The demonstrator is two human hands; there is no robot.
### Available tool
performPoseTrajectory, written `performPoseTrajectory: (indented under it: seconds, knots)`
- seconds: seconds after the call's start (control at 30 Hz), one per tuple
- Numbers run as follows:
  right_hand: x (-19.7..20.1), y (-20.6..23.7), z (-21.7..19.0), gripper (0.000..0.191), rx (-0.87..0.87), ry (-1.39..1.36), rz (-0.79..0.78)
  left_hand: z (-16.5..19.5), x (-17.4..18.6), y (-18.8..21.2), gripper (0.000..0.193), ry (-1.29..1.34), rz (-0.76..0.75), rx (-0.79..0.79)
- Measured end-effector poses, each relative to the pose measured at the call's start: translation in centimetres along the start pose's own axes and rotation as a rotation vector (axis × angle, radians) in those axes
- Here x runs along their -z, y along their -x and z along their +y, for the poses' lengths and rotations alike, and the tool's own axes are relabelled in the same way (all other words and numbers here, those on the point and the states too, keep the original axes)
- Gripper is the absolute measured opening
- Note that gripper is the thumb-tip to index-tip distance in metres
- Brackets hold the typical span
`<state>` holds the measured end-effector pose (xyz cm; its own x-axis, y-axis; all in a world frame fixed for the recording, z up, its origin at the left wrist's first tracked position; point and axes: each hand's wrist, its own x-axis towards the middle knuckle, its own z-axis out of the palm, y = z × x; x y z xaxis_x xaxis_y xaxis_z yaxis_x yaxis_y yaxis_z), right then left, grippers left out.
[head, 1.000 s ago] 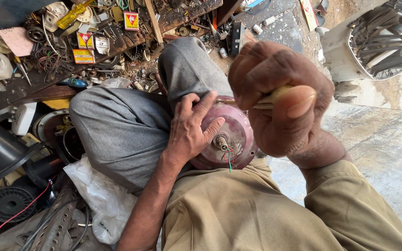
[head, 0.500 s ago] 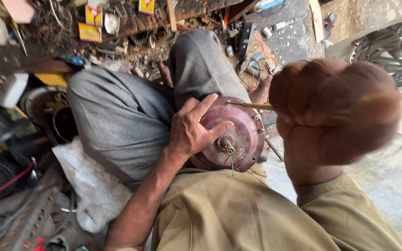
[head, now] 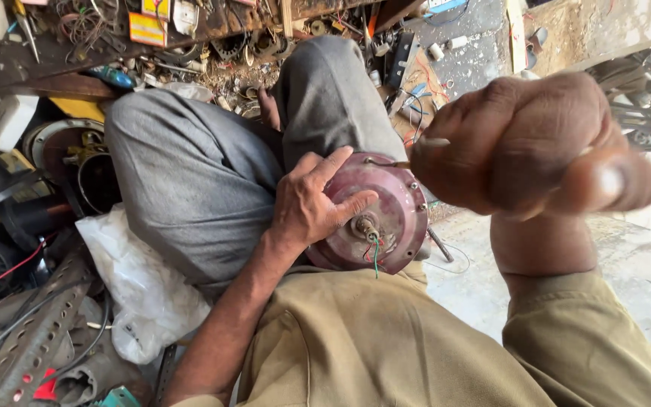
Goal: The person sits on the floor and uses a hammer and a chisel to tap and adjust components on a red circular electric motor. They repeatedly strike the chisel with the hammer and use a screwdriver to manipulate parts on the motor's surface.
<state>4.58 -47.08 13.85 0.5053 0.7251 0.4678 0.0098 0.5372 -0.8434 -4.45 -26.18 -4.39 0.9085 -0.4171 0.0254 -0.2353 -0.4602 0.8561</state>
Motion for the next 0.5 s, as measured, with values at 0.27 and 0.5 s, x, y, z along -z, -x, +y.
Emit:
performPoseTrajectory:
  seconds: [0.27,0.5]
  knots:
    - [-5.2,1.6,0.8,0.060,-0.030,0.476,0.692,0.2,0.2,0.1,0.076,-0.012,0.036,-0.032]
    - [-5.1,4.8,2.9,0.056,0.196,0.533,0.895,1.1,1.2,-0.5,0.067,-0.108,0.150,-0.191]
